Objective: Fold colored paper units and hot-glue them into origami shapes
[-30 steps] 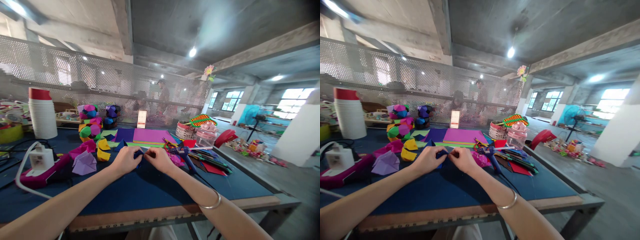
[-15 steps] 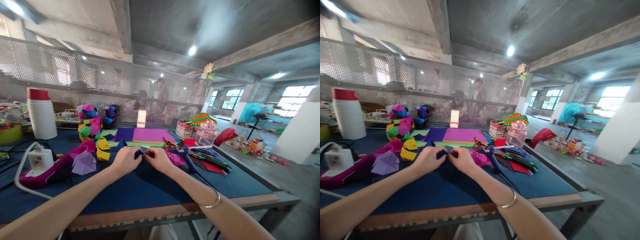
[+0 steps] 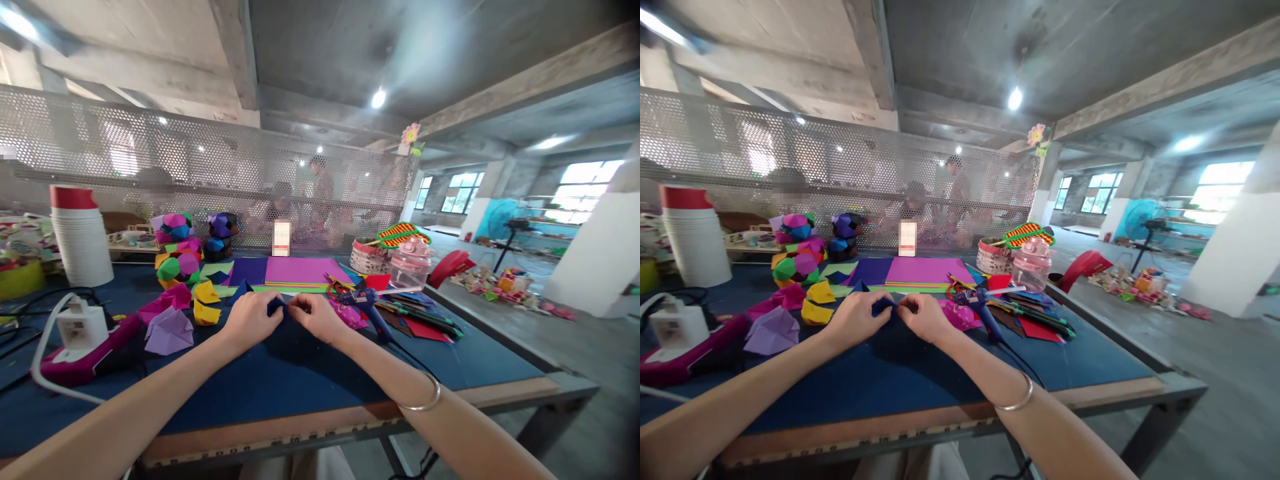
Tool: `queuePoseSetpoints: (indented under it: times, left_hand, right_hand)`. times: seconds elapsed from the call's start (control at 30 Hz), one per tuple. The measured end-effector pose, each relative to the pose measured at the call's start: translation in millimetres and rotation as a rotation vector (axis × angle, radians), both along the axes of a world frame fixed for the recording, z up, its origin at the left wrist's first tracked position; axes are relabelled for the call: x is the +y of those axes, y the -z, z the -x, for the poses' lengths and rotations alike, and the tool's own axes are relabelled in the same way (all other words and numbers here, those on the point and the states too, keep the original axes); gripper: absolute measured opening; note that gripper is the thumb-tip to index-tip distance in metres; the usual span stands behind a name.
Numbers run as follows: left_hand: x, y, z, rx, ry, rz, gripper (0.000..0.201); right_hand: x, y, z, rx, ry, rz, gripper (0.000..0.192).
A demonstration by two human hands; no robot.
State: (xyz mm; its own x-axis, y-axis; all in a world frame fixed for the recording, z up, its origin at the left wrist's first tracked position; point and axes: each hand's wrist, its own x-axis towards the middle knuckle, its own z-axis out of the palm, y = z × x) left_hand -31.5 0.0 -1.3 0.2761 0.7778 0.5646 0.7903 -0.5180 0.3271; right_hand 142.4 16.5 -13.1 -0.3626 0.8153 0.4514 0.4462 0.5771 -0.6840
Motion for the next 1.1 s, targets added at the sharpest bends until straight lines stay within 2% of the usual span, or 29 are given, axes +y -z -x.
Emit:
queuePoseSetpoints:
  times: [0.27,0.47,0.6,0.77,0.87,1.0,1.1]
  left_hand:
    - [7,-4.6,5,-0.125,-0.016,0.026,0.017]
    - [8,-4.8,7,-0.188,-0.017,0.043,0.017]
    - [9,-3.3,5,-0.254,-0.018,0.077,0.018]
    - [8,0.5,0,-0.305,0.095,0.152,0.014]
    - [8,3.3,-1,-0.29,0.152,0.161,0.021]
    - [14,7.6,1,-0.305,0.24,0.202,0.03]
    - [16,10.0,2,-0.319,0.324,0.255,0.037]
  right_hand:
    - [1,3.8,1,-0.066,-0.024,-0.01,0.023]
    - [-1,3.3,0,-0.129,-0.032,-0.034,0.022]
    - [-2,0.3,-1,-0.124,0.014,-0.078,0.022]
    - [1,0.4,-4,-0.121,0.124,-0.171,0.019]
    - [1,0.6,-6,-0.17,0.153,-0.243,0.017]
    - [-4,-2.1,-6,-0.248,0.075,-0.349,0.01]
    - [-7,-4.0,-5,-0.265,-0.001,-0.384,0.012]
